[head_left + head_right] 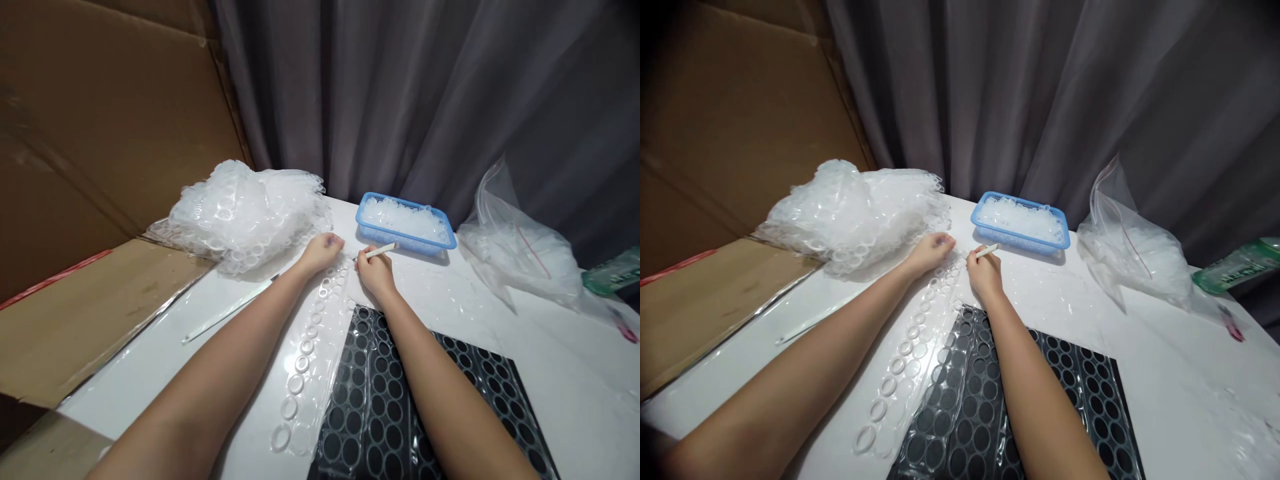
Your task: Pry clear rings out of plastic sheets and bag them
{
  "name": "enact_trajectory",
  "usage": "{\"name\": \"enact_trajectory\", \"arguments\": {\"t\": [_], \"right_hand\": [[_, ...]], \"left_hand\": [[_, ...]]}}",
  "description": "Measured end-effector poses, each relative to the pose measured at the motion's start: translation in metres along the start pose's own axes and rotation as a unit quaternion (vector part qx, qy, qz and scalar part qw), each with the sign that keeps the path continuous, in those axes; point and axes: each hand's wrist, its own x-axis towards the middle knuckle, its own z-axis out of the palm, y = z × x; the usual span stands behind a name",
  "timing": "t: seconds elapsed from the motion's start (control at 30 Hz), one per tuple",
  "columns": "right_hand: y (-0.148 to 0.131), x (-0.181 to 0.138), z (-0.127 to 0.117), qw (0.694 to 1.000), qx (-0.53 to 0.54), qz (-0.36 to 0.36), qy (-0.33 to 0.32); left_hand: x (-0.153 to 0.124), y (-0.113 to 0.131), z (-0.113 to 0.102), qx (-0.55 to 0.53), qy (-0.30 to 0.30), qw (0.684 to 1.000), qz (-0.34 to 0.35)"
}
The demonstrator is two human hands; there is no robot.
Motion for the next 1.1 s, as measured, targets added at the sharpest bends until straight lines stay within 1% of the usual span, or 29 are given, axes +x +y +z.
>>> {"name": "enact_trajectory", "arguments": {"t": [0.07,0.13,0.17,0.2,0.23,0.27,0.3,0.37,0.47,0.67,0.73,0.83,0.93,1.0,1.1], "right_hand": [[0.002,0.001,0.003,0.999,0.045,0.011,0.005],[0.005,0.003,0.006,0.993,0.107,0.044,0.011],[0.006,0.004,0.007,0.989,0.133,0.062,0.014],[0.006,0.005,0.008,0.986,0.150,0.076,0.016],[0.007,0.005,0.008,0.983,0.159,0.084,0.017],[0.007,0.006,0.009,0.983,0.163,0.086,0.017],[0.007,0.006,0.009,0.983,0.164,0.084,0.016],[0.008,0.007,0.010,0.983,0.163,0.079,0.012],[0.009,0.007,0.011,0.986,0.148,0.075,0.004],[0.011,0.009,0.015,0.988,0.132,0.077,-0.007],[0.012,0.010,0.016,0.992,0.108,0.068,-0.005],[0.011,0.010,0.018,0.998,0.051,0.034,0.010],[0.006,0.009,0.018,1.000,0.017,0.013,0.019],[0.003,0.008,0.016,1.000,0.001,0.000,0.021],[-0.001,0.006,0.015,0.999,0.000,-0.019,0.029]], "left_hand": [[0.003,-0.003,-0.005,-0.028,0.064,0.997,-0.017],[0.004,-0.003,-0.005,-0.048,0.109,0.993,0.011],[0.005,-0.002,-0.002,-0.046,0.109,0.992,0.039],[0.005,0.000,0.001,-0.032,0.092,0.993,0.069],[0.004,0.001,0.006,-0.008,0.062,0.994,0.094],[0.003,0.003,0.010,0.022,0.030,0.994,0.106],[0.002,0.004,0.013,0.053,0.005,0.993,0.107],[0.001,0.006,0.017,0.101,-0.022,0.991,0.088],[0.000,0.007,0.015,0.130,-0.038,0.988,0.067],[0.001,0.009,0.015,0.157,-0.052,0.984,0.068],[-0.001,0.010,0.017,0.162,-0.051,0.983,0.072],[-0.001,0.009,0.014,0.160,-0.047,0.982,0.085],[0.012,0.010,0.003,0.142,-0.022,0.985,0.096],[0.028,0.015,-0.007,0.124,0.022,0.988,0.092],[0.057,0.032,-0.017,0.076,0.097,0.988,0.097]]}}
